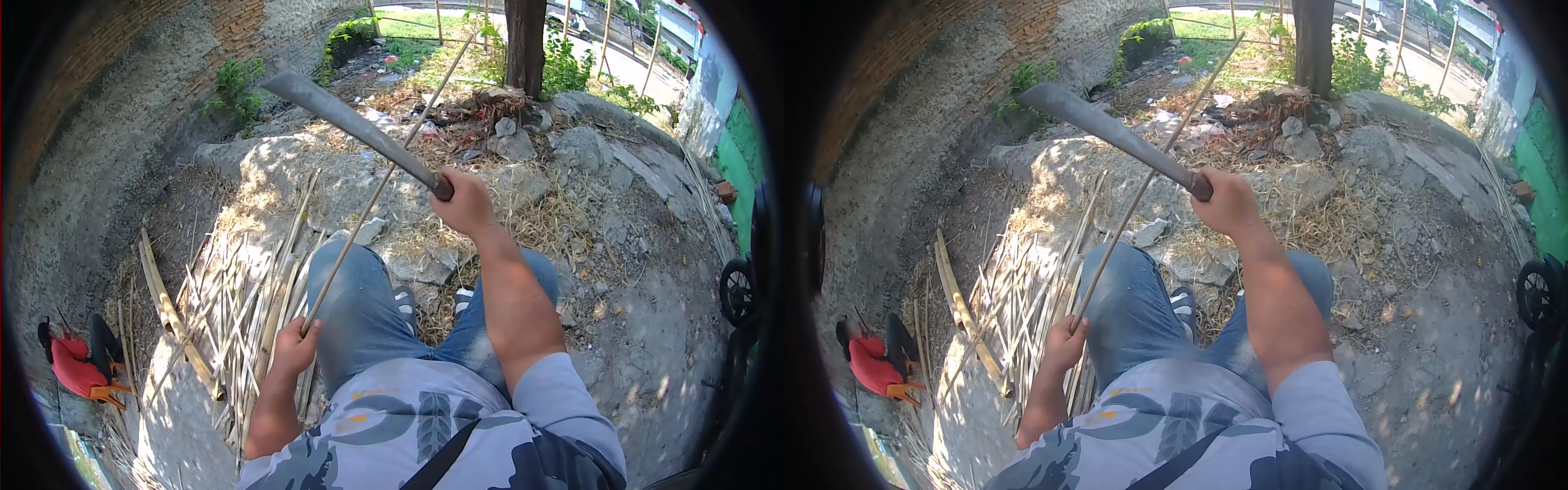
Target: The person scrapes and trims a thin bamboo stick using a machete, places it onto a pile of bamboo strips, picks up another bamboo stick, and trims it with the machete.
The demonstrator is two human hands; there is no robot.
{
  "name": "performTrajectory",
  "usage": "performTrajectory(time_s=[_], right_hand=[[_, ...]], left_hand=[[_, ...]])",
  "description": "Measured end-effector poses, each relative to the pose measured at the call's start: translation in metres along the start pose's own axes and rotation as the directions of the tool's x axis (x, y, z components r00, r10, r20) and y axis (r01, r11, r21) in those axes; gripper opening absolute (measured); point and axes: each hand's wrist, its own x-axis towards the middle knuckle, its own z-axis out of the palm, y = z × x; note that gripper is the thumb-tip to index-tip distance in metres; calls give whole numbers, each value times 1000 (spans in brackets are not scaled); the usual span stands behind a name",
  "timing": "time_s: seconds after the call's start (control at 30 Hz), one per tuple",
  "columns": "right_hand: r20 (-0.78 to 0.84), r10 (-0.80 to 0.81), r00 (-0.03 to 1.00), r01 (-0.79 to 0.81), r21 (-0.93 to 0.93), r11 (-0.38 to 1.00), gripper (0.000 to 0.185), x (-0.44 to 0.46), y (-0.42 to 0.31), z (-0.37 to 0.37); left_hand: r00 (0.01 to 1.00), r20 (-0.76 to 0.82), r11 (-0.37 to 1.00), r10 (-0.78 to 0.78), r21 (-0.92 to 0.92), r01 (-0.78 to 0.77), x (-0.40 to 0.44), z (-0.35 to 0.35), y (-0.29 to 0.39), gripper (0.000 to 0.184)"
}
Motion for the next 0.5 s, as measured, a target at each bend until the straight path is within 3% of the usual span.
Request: performTrajectory(time_s=[0.13,0.23,0.37,0.47,0.5], right_hand=[[208,-154,966,189,-161,969,21,0,-40,12],[333,-236,913,319,-220,922,24,2,-49,18],[442,-79,894,218,-274,937,23,7,-65,5],[334,-129,934,219,-245,945,19,11,-56,2],[366,-106,924,215,-269,939,20,19,-53,-2]], left_hand=[[1000,29,1000,-5,-29,6,8,3,17,40],[1000,12,998,-20,66,19,12,4,16,40],[1000,10,999,-11,34,10,13,3,20,41],[1000,31,1000,-5,-23,5,18,3,20,39],[999,33,997,12,-77,-9,23,2,23,38]])
